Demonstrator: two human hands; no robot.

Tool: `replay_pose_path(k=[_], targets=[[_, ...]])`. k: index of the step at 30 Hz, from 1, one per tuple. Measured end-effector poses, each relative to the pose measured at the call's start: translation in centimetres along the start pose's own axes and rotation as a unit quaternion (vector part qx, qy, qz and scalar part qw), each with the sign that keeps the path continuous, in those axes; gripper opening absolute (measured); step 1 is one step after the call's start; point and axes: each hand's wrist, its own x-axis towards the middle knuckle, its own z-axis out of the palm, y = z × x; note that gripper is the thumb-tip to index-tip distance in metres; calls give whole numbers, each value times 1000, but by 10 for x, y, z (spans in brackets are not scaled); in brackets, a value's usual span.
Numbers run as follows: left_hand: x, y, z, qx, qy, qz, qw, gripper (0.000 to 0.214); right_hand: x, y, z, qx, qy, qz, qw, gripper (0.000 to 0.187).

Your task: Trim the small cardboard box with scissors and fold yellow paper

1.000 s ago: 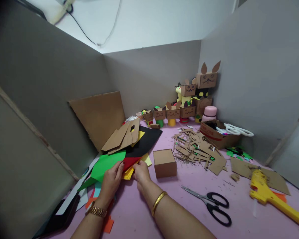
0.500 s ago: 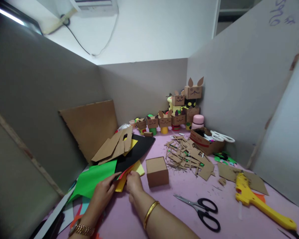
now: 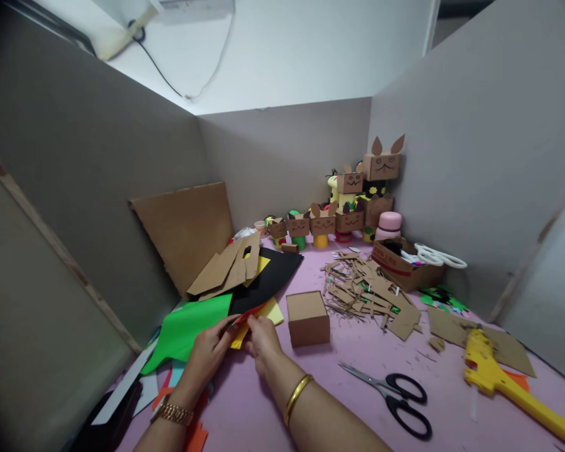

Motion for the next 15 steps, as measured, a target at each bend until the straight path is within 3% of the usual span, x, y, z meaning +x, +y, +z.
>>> replay_pose_path(k=[7,11,15], targets=[[-2,3,-1,1,26,-17,1000,48,8,-1,5,-36,16,14,999,6],[0,-2,2,-12,12,-15,1000,29,18,0,7,-80,12,16,997,15],[5,-13,8,-25,15,-26,999,50,32,3,4,-139,3,-5,990,15]])
